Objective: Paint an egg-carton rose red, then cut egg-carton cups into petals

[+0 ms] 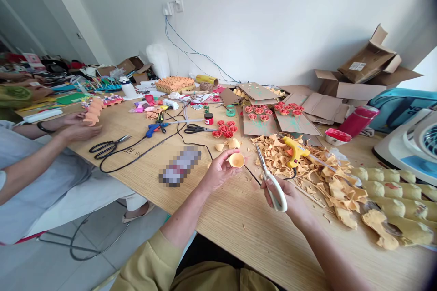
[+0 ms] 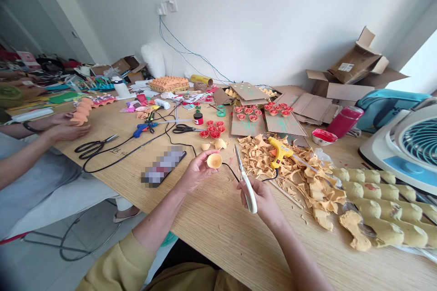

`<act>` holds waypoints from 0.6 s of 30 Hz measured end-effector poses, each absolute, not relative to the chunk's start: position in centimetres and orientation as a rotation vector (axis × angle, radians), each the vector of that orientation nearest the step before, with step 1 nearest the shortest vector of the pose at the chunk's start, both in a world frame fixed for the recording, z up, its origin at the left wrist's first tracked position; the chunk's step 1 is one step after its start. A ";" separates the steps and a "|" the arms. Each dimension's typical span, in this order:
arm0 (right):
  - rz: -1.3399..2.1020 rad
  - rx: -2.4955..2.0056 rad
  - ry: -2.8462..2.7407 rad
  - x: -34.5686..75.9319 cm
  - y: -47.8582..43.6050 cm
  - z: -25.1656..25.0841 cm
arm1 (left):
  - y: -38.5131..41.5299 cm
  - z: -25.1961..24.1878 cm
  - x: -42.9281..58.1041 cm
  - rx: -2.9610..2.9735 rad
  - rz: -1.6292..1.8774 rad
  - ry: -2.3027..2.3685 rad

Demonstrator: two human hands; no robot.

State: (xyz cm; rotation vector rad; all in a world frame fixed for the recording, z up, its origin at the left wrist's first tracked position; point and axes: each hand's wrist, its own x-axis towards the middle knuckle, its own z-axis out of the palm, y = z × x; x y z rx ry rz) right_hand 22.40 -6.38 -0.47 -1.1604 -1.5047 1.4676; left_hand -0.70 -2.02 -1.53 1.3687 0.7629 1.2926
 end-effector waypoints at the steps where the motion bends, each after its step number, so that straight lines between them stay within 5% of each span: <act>1: 1.476 -1.152 -1.521 22.3 -6.4 -0.7 | -2.1 -1.6 -0.7 1.379 1.289 0.771; 11: 1.360 -1.162 -1.709 21.9 -6.5 -2.0 | -2.2 -0.7 -1.5 1.528 1.500 0.956; 18: 1.270 -1.146 -1.764 21.9 -6.9 -2.3 | -1.2 -1.5 -8.5 1.629 1.738 1.499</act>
